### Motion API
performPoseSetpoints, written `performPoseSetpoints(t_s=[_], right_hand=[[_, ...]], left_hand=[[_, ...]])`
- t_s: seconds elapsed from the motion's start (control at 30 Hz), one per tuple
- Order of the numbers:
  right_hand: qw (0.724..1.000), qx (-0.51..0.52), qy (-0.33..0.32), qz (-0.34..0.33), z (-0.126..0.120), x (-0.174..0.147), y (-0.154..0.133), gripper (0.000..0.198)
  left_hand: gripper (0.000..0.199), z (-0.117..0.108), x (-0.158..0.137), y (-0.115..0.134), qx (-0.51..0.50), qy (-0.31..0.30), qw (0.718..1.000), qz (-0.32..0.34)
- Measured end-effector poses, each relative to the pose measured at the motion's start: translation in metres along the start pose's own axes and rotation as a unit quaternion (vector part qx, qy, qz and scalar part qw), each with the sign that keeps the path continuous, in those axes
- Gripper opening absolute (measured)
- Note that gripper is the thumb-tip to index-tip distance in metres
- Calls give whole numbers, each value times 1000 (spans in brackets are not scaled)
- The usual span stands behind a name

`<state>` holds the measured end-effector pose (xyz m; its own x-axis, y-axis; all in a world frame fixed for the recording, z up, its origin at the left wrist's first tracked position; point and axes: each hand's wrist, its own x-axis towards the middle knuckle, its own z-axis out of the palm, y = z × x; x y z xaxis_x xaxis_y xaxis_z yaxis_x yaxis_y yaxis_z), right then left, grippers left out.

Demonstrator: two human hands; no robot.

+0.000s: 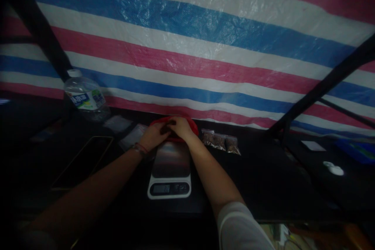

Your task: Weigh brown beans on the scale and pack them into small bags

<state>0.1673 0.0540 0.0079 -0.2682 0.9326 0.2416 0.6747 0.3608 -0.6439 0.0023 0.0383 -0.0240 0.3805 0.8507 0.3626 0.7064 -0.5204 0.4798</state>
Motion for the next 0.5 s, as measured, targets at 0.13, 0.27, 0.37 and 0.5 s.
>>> performPoseSetpoints(t_s=[0.13, 0.27, 0.37, 0.5], right_hand=[[1000, 9, -11, -10, -1, 1, -3, 20], [1000, -7, 2, 15, -1, 0, -5, 16], [1000, 8, -13, -1, -2, -1, -7, 18], [1000, -18, 15, -15, -10, -1, -10, 38]], left_hand=[[34, 2, 0, -1, -10, 11, 1000, -5], [34, 3, 0, -2, -15, 20, 1000, -8], [35, 5, 0, -3, -17, 24, 999, -12], [41, 5, -1, -5, -35, 43, 998, -14]])
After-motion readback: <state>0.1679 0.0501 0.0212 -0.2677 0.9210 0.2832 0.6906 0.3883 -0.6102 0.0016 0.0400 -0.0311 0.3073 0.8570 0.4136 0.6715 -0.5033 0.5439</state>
